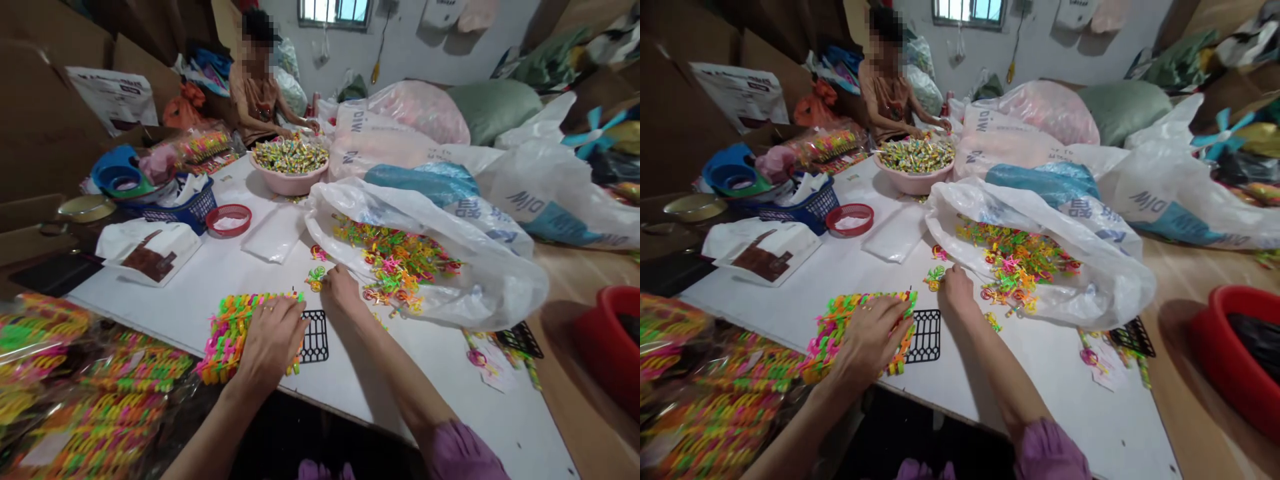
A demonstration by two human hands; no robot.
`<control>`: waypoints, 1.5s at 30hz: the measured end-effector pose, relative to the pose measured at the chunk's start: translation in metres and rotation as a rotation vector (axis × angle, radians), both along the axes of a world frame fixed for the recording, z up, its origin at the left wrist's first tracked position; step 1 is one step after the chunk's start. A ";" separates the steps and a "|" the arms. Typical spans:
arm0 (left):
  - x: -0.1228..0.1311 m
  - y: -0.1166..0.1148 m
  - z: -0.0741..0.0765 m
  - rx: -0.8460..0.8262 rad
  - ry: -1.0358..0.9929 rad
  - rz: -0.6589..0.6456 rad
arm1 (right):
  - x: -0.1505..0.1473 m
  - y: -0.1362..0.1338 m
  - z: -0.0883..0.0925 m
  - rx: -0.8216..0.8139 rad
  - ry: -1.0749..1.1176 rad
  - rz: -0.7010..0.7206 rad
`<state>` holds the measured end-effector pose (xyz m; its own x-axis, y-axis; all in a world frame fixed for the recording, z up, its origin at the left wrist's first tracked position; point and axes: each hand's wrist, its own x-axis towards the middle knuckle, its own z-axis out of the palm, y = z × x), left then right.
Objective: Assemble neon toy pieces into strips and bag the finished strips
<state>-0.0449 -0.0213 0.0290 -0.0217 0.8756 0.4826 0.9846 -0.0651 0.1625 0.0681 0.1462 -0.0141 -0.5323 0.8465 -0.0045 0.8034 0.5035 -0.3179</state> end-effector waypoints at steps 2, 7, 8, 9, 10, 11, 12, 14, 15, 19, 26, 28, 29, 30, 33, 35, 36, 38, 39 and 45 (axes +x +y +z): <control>-0.006 0.016 -0.003 -0.138 0.028 -0.022 | -0.004 0.004 -0.003 0.002 -0.035 -0.009; -0.011 0.024 -0.019 -0.203 -0.027 -0.053 | 0.022 -0.023 -0.015 -0.197 0.312 -0.062; -0.011 0.023 -0.020 -0.193 -0.036 -0.047 | 0.026 -0.031 -0.018 -0.278 0.417 -0.055; -0.011 0.022 -0.020 -0.182 -0.041 -0.038 | 0.029 -0.040 -0.021 -0.354 0.516 -0.041; -0.011 0.022 -0.020 -0.175 -0.041 -0.038 | 0.030 -0.048 -0.024 -0.419 0.594 -0.027; -0.011 0.022 -0.019 -0.179 -0.038 -0.054 | 0.030 -0.055 -0.028 -0.470 0.645 -0.020; -0.011 0.022 -0.018 -0.193 -0.038 -0.082 | 0.028 -0.061 -0.031 -0.505 0.670 -0.021; -0.012 0.023 -0.016 -0.246 -0.053 -0.146 | 0.021 -0.069 -0.037 -0.548 0.711 -0.031; -0.012 0.024 -0.015 -0.274 -0.070 -0.172 | 0.017 -0.071 -0.039 -0.561 0.742 -0.025; -0.012 0.026 -0.012 -0.288 -0.159 -0.178 | 0.005 -0.070 -0.044 -0.484 0.776 0.103; -0.014 0.021 -0.018 -0.156 -0.171 -0.229 | 0.009 -0.081 -0.041 -0.212 0.547 0.192; -0.014 0.024 -0.026 -0.113 -0.179 -0.218 | 0.007 -0.080 -0.042 -0.181 0.488 0.222; -0.014 0.026 -0.029 -0.106 -0.186 -0.213 | 0.004 -0.079 -0.043 -0.165 0.450 0.234; -0.013 0.027 -0.030 -0.108 -0.189 -0.205 | 0.001 -0.079 -0.043 -0.150 0.408 0.243; -0.009 0.027 -0.026 -0.122 -0.164 -0.198 | -0.003 -0.082 -0.045 -0.113 0.333 0.258; -0.006 0.025 -0.022 -0.122 -0.129 -0.198 | 0.000 -0.082 -0.045 -0.111 0.336 0.253; -0.006 0.023 -0.022 -0.121 -0.114 -0.201 | 0.004 -0.079 -0.043 -0.142 0.339 0.264; -0.005 0.021 -0.026 -0.118 -0.094 -0.212 | 0.013 -0.061 -0.034 -0.259 0.330 0.336; -0.005 0.020 -0.030 -0.112 -0.093 -0.213 | 0.018 -0.045 -0.028 -0.299 0.311 0.364; -0.007 0.017 -0.054 -0.057 -0.130 -0.182 | 0.006 0.090 0.015 0.091 -0.035 -0.174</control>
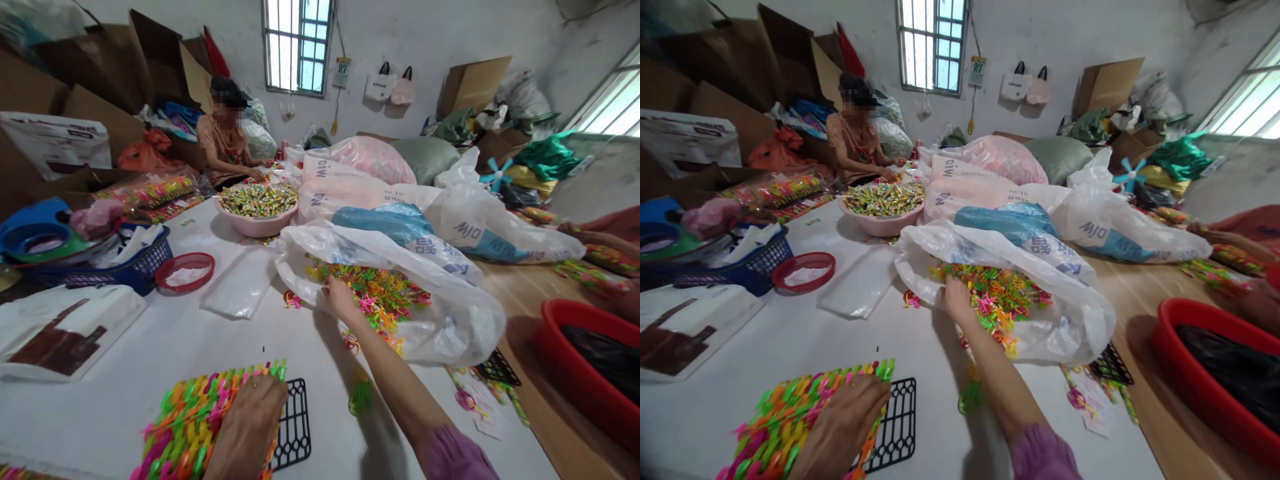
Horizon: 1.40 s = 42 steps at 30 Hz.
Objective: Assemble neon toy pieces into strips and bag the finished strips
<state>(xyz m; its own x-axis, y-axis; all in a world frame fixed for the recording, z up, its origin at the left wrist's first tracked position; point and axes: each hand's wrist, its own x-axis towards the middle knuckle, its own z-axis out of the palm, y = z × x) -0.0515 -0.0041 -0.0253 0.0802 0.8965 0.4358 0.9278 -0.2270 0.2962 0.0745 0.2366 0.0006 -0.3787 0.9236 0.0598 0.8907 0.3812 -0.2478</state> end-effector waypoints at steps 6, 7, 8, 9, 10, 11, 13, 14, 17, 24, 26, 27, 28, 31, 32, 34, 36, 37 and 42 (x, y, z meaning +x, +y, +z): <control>-0.009 0.001 0.002 0.016 0.018 -0.002 | -0.011 0.022 -0.004 -0.023 -0.093 -0.102; -0.013 0.003 0.004 0.038 0.018 -0.032 | -0.002 0.010 -0.007 -0.028 -0.090 -0.095; -0.016 0.004 0.005 0.056 0.016 -0.061 | 0.009 -0.005 -0.009 -0.034 -0.073 -0.066; -0.020 0.006 0.008 0.063 0.009 -0.073 | 0.021 -0.022 -0.011 -0.043 -0.045 -0.022; -0.022 0.008 0.010 0.057 0.001 -0.071 | 0.032 -0.039 -0.014 -0.058 -0.015 0.026; -0.024 0.009 0.012 0.033 -0.008 -0.044 | 0.042 -0.056 -0.017 -0.080 0.008 0.062; -0.024 0.011 0.018 -0.030 -0.021 0.037 | 0.054 -0.085 -0.023 -0.128 -0.001 0.063; -0.023 0.012 0.020 -0.054 -0.019 0.065 | 0.057 -0.095 -0.027 -0.148 -0.033 0.039; -0.016 0.011 0.028 -0.091 0.000 0.092 | 0.053 -0.107 -0.034 -0.139 -0.109 0.037; -0.012 0.001 0.034 -0.115 0.039 0.100 | 0.047 -0.101 -0.009 -0.054 0.034 0.059; -0.014 -0.001 0.034 -0.116 0.034 0.103 | 0.049 -0.109 -0.007 -0.058 0.149 0.086; -0.015 -0.002 0.035 -0.119 0.034 0.109 | 0.050 -0.114 -0.008 -0.088 0.199 0.110; -0.015 -0.002 0.036 -0.125 0.037 0.116 | 0.050 -0.121 -0.010 -0.129 0.246 0.130; -0.016 0.001 0.040 -0.164 0.055 0.142 | 0.046 -0.144 -0.014 -0.256 0.404 0.174; -0.015 0.002 0.041 -0.179 0.062 0.154 | 0.045 -0.153 -0.014 -0.278 0.469 0.184; -0.014 0.004 0.043 -0.206 0.076 0.191 | 0.040 -0.170 -0.017 -0.318 0.587 0.216; -0.013 0.003 0.045 -0.213 0.099 0.210 | 0.035 -0.186 -0.023 -0.390 0.657 0.274; -0.012 0.001 0.047 -0.200 0.112 0.213 | 0.033 -0.193 -0.029 -0.435 0.677 0.289; -0.006 -0.031 0.060 -0.063 0.071 0.203 | 0.025 -0.216 -0.053 -0.538 0.806 0.224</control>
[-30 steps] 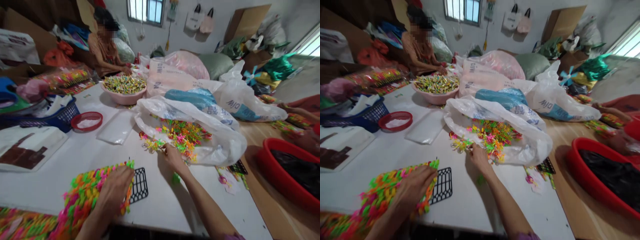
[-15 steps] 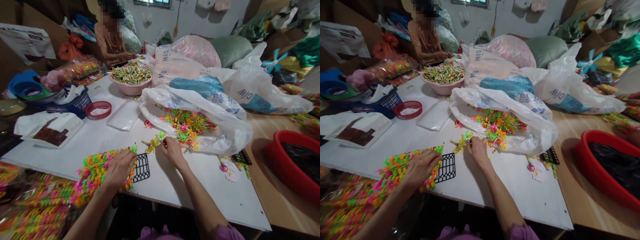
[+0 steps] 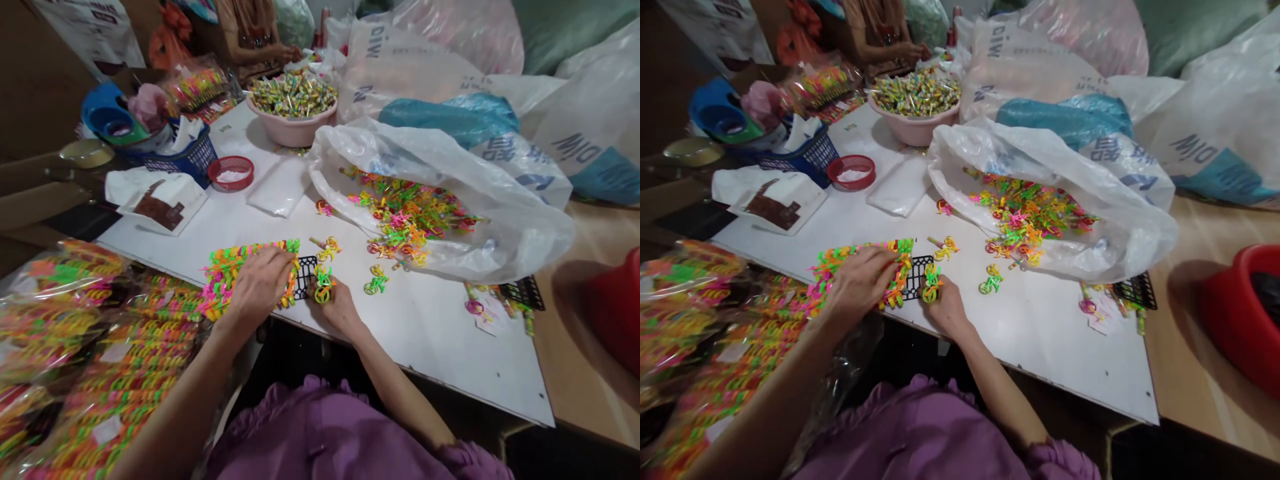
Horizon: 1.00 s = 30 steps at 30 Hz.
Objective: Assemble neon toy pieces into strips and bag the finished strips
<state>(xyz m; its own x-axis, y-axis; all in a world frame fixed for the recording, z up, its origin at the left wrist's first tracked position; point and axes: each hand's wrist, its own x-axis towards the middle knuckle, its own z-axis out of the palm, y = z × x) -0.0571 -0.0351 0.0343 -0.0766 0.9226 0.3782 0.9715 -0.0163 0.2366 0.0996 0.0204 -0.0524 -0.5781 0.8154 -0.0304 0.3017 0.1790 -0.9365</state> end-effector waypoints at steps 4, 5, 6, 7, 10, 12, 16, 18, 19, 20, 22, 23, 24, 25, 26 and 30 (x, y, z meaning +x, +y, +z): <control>0.017 -0.025 -0.004 -0.036 -0.029 -0.062 | -0.011 -0.005 0.000 0.113 -0.047 0.061; 0.023 -0.027 -0.007 -0.059 -0.010 -0.066 | -0.014 -0.006 0.000 0.158 -0.080 0.073; 0.028 -0.027 -0.009 -0.085 0.018 -0.068 | -0.016 -0.006 0.001 0.202 -0.116 0.080; 0.033 -0.027 -0.011 -0.115 0.049 -0.073 | -0.018 -0.007 0.001 0.241 -0.153 0.091; 0.040 -0.023 -0.013 -0.194 0.115 -0.113 | -0.020 -0.010 0.002 0.313 -0.237 0.136; 0.039 -0.022 -0.013 -0.221 0.112 -0.133 | -0.019 -0.010 0.004 0.344 -0.250 0.166; 0.030 -0.026 -0.017 -0.148 0.085 -0.126 | -0.016 -0.010 0.007 0.381 -0.246 0.202; 0.027 -0.028 -0.022 -0.140 0.086 -0.130 | -0.015 -0.008 0.007 0.399 -0.261 0.234; 0.026 -0.029 -0.024 -0.148 0.084 -0.127 | -0.015 -0.007 0.007 0.412 -0.273 0.248; 0.026 -0.030 -0.026 -0.157 0.080 -0.120 | -0.015 -0.005 0.007 0.427 -0.286 0.262; 0.027 -0.031 -0.027 -0.170 0.066 -0.095 | -0.015 -0.002 0.007 0.456 -0.316 0.292; 0.028 -0.031 -0.027 -0.177 0.065 -0.086 | -0.015 0.000 0.007 0.469 -0.329 0.305; 0.029 -0.031 -0.027 -0.188 0.071 -0.083 | -0.015 0.001 0.007 0.478 -0.339 0.320; 0.030 -0.032 -0.027 -0.198 0.082 -0.082 | -0.014 0.002 0.007 0.482 -0.345 0.336; 0.031 -0.033 -0.027 -0.201 0.095 -0.083 | -0.013 0.002 0.007 0.482 -0.348 0.351; 0.035 -0.044 -0.033 -0.078 0.112 -0.096 | -0.007 -0.001 0.006 0.491 -0.329 0.386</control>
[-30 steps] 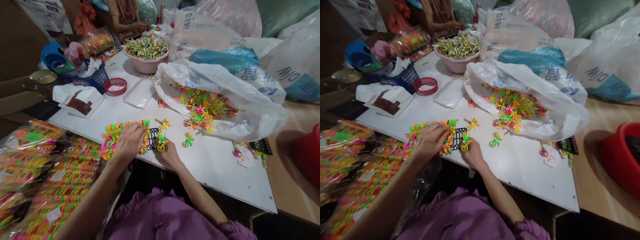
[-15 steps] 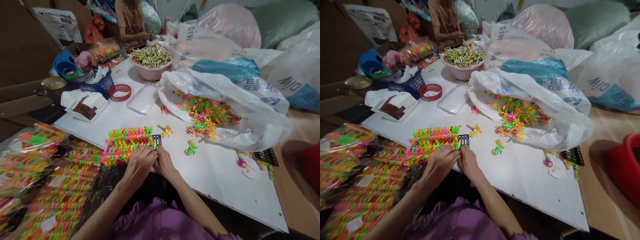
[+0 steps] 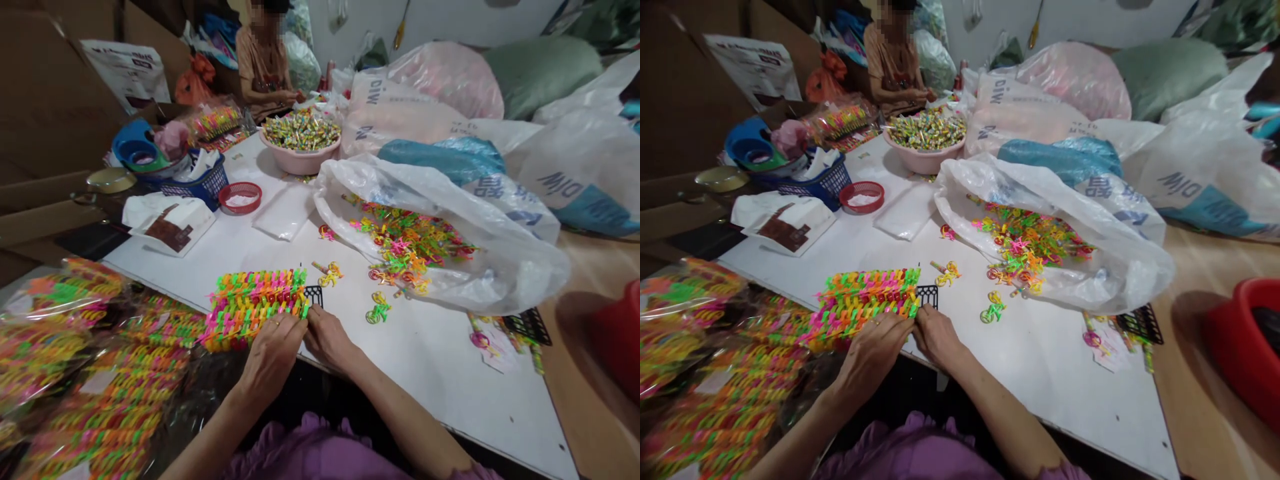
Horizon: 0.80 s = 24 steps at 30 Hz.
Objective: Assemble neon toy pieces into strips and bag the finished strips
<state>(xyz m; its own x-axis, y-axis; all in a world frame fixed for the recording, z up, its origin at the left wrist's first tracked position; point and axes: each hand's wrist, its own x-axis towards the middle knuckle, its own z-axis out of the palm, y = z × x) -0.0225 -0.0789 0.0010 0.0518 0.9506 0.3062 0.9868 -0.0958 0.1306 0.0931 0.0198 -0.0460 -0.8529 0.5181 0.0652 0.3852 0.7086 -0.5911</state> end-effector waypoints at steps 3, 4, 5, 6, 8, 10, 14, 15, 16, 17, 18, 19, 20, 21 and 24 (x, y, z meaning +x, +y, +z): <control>0.002 -0.006 -0.004 0.090 0.004 0.034 | 0.002 -0.002 -0.002 0.039 0.003 -0.009; 0.002 -0.006 -0.004 0.094 0.009 0.056 | 0.002 -0.002 -0.003 0.053 -0.004 -0.012; 0.002 -0.005 -0.003 0.093 0.012 0.079 | 0.000 -0.001 -0.003 0.063 -0.014 -0.014; 0.003 -0.003 -0.002 0.096 0.009 0.094 | -0.001 0.000 -0.002 0.066 -0.022 -0.013; 0.003 0.002 0.001 0.111 -0.017 0.097 | -0.004 0.001 -0.001 0.054 -0.021 -0.004; 0.003 0.005 0.003 0.119 -0.044 0.079 | -0.003 0.003 0.002 0.022 0.000 0.007; -0.010 -0.002 0.011 0.126 -0.142 0.073 | 0.008 0.027 0.017 -0.065 -0.012 0.097; -0.017 -0.006 0.014 0.150 -0.177 0.101 | 0.010 0.039 0.022 -0.064 -0.033 0.081; -0.024 -0.011 0.018 0.170 -0.201 0.136 | 0.010 0.052 0.029 -0.043 -0.057 0.030; -0.031 -0.015 0.022 0.182 -0.205 0.170 | 0.007 0.067 0.035 -0.004 -0.082 -0.053; -0.037 -0.018 0.025 0.178 -0.191 0.189 | 0.001 0.080 0.040 0.046 -0.107 -0.140; -0.040 -0.020 0.028 0.158 -0.169 0.190 | -0.007 0.093 0.045 0.097 -0.140 -0.207; -0.041 -0.020 0.031 0.131 -0.144 0.176 | -0.017 0.102 0.048 0.143 -0.185 -0.247; -0.039 -0.019 0.032 0.101 -0.122 0.160 | -0.028 0.109 0.049 0.182 -0.241 -0.258; -0.022 -0.008 0.026 0.028 -0.063 0.142 | -0.053 0.114 0.043 0.267 -0.418 -0.244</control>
<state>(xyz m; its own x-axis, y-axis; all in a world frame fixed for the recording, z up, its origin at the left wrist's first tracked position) -0.0444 -0.0872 0.0274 -0.1028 0.9378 0.3315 0.9807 0.0398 0.1914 0.0399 0.1341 -0.0028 -0.6917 0.7157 -0.0969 0.7203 0.6737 -0.1652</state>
